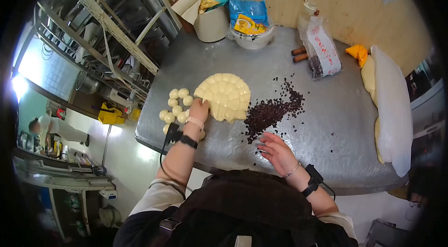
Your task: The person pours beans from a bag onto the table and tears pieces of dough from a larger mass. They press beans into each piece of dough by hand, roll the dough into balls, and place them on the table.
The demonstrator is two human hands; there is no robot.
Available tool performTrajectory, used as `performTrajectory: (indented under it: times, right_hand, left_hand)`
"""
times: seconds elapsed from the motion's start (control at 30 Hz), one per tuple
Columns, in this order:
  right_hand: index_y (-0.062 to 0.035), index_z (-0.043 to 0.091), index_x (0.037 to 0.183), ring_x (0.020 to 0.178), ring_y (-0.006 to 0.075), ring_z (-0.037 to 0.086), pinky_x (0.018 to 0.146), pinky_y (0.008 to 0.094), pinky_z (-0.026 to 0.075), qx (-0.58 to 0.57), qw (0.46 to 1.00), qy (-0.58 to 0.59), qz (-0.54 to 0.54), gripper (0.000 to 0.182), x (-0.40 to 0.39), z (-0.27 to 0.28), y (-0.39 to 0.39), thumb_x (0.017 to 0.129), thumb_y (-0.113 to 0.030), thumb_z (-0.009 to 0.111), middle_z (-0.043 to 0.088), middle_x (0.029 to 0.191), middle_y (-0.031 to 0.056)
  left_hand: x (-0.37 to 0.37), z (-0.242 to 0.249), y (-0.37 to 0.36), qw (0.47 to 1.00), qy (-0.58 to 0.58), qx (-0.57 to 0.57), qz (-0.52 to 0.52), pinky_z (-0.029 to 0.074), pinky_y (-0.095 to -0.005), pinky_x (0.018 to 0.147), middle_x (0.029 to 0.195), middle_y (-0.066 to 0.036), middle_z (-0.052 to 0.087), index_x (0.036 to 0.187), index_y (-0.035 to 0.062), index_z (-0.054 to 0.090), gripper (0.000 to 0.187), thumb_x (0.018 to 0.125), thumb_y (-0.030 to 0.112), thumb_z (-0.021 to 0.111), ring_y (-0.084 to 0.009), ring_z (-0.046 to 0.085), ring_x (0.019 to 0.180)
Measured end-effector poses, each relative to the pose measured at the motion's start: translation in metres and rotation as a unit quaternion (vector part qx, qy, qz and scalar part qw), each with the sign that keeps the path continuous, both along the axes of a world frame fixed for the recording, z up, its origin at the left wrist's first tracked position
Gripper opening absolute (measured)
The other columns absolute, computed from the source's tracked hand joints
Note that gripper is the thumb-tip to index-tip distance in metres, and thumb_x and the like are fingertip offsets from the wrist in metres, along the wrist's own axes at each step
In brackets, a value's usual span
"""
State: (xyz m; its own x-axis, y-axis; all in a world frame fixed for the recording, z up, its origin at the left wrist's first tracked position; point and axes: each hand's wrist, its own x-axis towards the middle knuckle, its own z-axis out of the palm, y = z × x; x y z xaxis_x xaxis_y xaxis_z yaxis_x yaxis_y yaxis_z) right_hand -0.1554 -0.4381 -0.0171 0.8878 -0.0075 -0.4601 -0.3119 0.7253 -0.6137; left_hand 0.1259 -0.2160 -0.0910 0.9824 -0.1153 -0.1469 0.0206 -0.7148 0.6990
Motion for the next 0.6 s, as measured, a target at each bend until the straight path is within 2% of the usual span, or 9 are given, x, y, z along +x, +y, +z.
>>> performTrajectory:
  times: [0.13, 0.2, 0.23, 0.27, 0.33, 0.37, 0.43, 0.57, 0.6]
  right_hand:
    - [-0.0101, 0.051, 0.119, 0.102, 0.0185, 0.058, 0.085, 0.0320, 0.045, -0.017, 1.000, 0.005, -0.001, 0.031, 0.005, 0.007, 0.002, 0.089, -0.013, 0.050, 0.058, 0.111, 0.0038]
    - [-0.0085, 0.053, 0.117, 0.101, 0.0193, 0.059, 0.083, 0.0309, 0.046, 0.008, 1.000, 0.011, 0.005, 0.029, 0.004, 0.005, 0.002, 0.089, -0.013, 0.050, 0.060, 0.110, 0.0043]
    - [-0.0082, 0.055, 0.115, 0.101, 0.0191, 0.059, 0.083, 0.0303, 0.046, 0.008, 1.000, 0.016, 0.006, 0.027, 0.003, 0.005, 0.002, 0.089, -0.012, 0.050, 0.060, 0.110, 0.0043]
    - [-0.0082, 0.055, 0.115, 0.101, 0.0191, 0.059, 0.083, 0.0303, 0.046, 0.008, 1.000, 0.016, 0.007, 0.027, 0.004, 0.005, 0.001, 0.089, -0.012, 0.050, 0.060, 0.110, 0.0043]
    - [-0.0074, 0.055, 0.114, 0.100, 0.0191, 0.059, 0.083, 0.0300, 0.046, 0.009, 1.000, 0.022, 0.013, 0.026, 0.001, 0.000, 0.000, 0.089, -0.012, 0.050, 0.060, 0.110, 0.0047]
    - [-0.0074, 0.055, 0.114, 0.100, 0.0191, 0.059, 0.083, 0.0300, 0.046, 0.013, 1.000, 0.026, 0.010, 0.026, -0.001, -0.001, 0.000, 0.089, -0.012, 0.050, 0.060, 0.110, 0.0047]
    - [-0.0070, 0.056, 0.113, 0.099, 0.0188, 0.059, 0.083, 0.0300, 0.047, 0.011, 1.000, 0.026, 0.008, 0.025, -0.004, -0.002, -0.004, 0.089, -0.012, 0.050, 0.061, 0.108, 0.0052]
    - [-0.0070, 0.056, 0.113, 0.097, 0.0184, 0.060, 0.083, 0.0300, 0.047, 0.011, 0.999, 0.043, 0.000, 0.025, -0.013, -0.011, -0.011, 0.089, -0.012, 0.050, 0.062, 0.106, 0.0060]
    - [-0.0071, 0.057, 0.112, 0.096, 0.0183, 0.060, 0.083, 0.0299, 0.047, 0.003, 0.999, 0.051, 0.003, 0.025, -0.015, -0.013, -0.011, 0.090, -0.014, 0.051, 0.062, 0.105, 0.0062]
  left_hand:
    - [0.028, -0.004, -0.011, 0.995, 0.037, 0.094, 0.001, 0.045, -0.0359, 0.086, 0.107, -0.022, 0.062, 0.110, -0.0044, 0.058, 0.053, 0.079, 0.038, 0.060, -0.0326, 0.059, 0.102]
    - [0.029, 0.008, -0.007, 0.982, 0.131, 0.120, -0.058, 0.043, -0.0352, 0.092, 0.116, -0.023, 0.058, 0.116, -0.0027, 0.057, 0.060, 0.075, 0.041, 0.062, -0.0341, 0.055, 0.110]
    - [0.034, -0.003, -0.006, 0.978, 0.120, 0.161, -0.062, 0.046, -0.0359, 0.086, 0.106, -0.021, 0.063, 0.106, -0.0029, 0.062, 0.054, 0.072, 0.039, 0.065, -0.0338, 0.060, 0.100]
    - [0.030, -0.005, -0.004, 0.978, 0.120, 0.160, -0.061, 0.046, -0.0359, 0.086, 0.106, -0.021, 0.063, 0.106, -0.0029, 0.062, 0.054, 0.072, 0.039, 0.065, -0.0338, 0.060, 0.100]
    - [0.013, -0.016, 0.006, 0.992, -0.025, 0.114, -0.055, 0.048, -0.0362, 0.074, 0.091, -0.017, 0.066, 0.096, -0.0034, 0.063, 0.045, 0.071, 0.034, 0.065, -0.0290, 0.063, 0.084]
    - [-0.001, -0.016, 0.013, 0.991, -0.021, 0.117, -0.059, 0.048, -0.0362, 0.074, 0.091, -0.017, 0.066, 0.096, -0.0034, 0.063, 0.045, 0.071, 0.034, 0.065, -0.0290, 0.063, 0.084]
    - [-0.033, -0.005, 0.027, 0.996, -0.033, -0.077, 0.002, 0.046, -0.0376, 0.070, 0.083, -0.019, 0.064, 0.081, -0.0006, 0.062, 0.027, 0.073, 0.025, 0.062, -0.0295, 0.060, 0.074]
    - [-0.082, 0.023, 0.053, 0.952, 0.096, -0.262, 0.124, 0.044, -0.0296, 0.058, 0.069, -0.004, 0.059, 0.075, -0.0005, 0.059, 0.015, 0.075, 0.015, 0.060, -0.0126, 0.053, 0.062]
    - [-0.093, 0.031, 0.058, 0.953, 0.101, -0.259, 0.121, 0.044, -0.0296, 0.058, 0.069, -0.004, 0.059, 0.075, -0.0005, 0.059, 0.015, 0.075, 0.015, 0.060, -0.0126, 0.053, 0.062]
